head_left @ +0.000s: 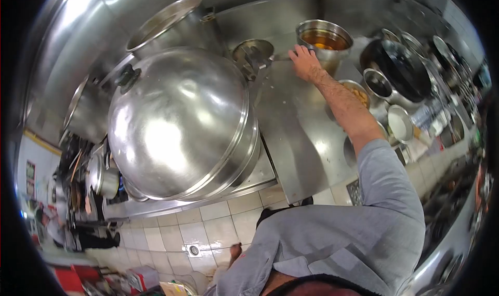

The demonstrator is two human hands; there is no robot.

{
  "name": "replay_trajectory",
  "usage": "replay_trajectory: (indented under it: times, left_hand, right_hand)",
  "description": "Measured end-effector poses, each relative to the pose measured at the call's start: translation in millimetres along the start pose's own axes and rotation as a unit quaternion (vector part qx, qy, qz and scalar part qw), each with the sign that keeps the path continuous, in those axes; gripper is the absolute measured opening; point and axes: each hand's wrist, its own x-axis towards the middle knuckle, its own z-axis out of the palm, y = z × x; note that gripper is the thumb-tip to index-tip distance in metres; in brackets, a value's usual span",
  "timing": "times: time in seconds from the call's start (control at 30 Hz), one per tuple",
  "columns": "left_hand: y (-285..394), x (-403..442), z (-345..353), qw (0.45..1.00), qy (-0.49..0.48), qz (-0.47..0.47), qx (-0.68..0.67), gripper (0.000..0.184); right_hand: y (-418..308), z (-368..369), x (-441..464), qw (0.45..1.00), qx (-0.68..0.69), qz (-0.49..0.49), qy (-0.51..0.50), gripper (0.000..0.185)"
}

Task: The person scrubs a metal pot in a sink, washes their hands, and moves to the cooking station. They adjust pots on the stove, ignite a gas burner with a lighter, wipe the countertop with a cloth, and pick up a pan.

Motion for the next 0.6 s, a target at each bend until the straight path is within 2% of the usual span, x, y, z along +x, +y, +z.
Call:
replay_trajectory:
  times: [0.03, 0.07, 0.13, 0.2, 0.27, 0.33, 0.43, 0.47, 0.5, 0.53, 0.57, 0.6]
  left_hand:
    - [17.4, -15.1, 2.0, 0.99, -0.073, -0.106, -0.063, 0.022]
    - [32.2, -29.1, 8.8, 0.971, -0.1, -0.186, -0.114, 0.023]
    - [68.6, -43.0, 10.3, 0.929, -0.119, -0.297, -0.188, 0.024]
    - [93.3, -51.8, 13.4, 0.895, -0.114, -0.36, -0.239, 0.025]
    - [120.2, -54.6, 14.6, 0.86, -0.098, -0.409, -0.287, 0.026]
    - [143.0, -57.9, 11.0, 0.819, -0.08, -0.457, -0.338, 0.028]
    - [166.7, -55.8, -4.9, 0.755, -0.049, -0.514, -0.406, 0.031]
    - [172.2, -52.9, -12.4, 0.734, -0.042, -0.53, -0.423, 0.032]
    - [176.7, -49.5, -22.3, 0.72, -0.035, -0.542, -0.432, 0.033]
    - [179.5, -43.9, -27.6, 0.705, -0.036, -0.554, -0.441, 0.034]
    - [182.4, -38.4, -32.9, 0.689, -0.036, -0.567, -0.45, 0.036]
    - [182.2, -42.3, -32.8, 0.662, -0.043, -0.588, -0.462, 0.039]
  right_hand:
    - [2.5, 5.5, 10.2, 0.998, -0.04, 0.005, -0.048, 0.042]
    - [4.8, 10.7, 16.2, 0.992, -0.081, 0.012, -0.098, 0.041]
    - [10.4, 23.3, 22.7, 0.992, -0.081, -0.001, -0.101, 0.039]
    - [19.2, 43.4, 29.0, 0.993, -0.075, 0.008, -0.091, 0.034]
    - [19.9, 35.4, 35.2, 0.987, -0.044, -0.006, -0.155, 0.029]
    - [15.7, 28.5, 36.2, 0.979, 0.051, 0.002, -0.195, 0.027]
    - [2.6, 5.7, 36.3, 0.973, 0.123, 0.006, -0.196, 0.028]
    - [-1.0, -3.1, 39.6, 0.925, 0.218, 0.107, -0.291, 0.028]
    - [-4.4, -8.0, 40.5, 0.849, 0.304, 0.207, -0.38, 0.029]
    - [-4.3, -7.5, 40.2, 0.851, 0.303, 0.199, -0.38, 0.029]
    - [-1.8, -3.1, 37.7, 0.746, 0.453, 0.273, -0.406, 0.027]
    - [-1.3, 2.0, 34.4, 0.609, 0.584, 0.337, -0.417, 0.025]
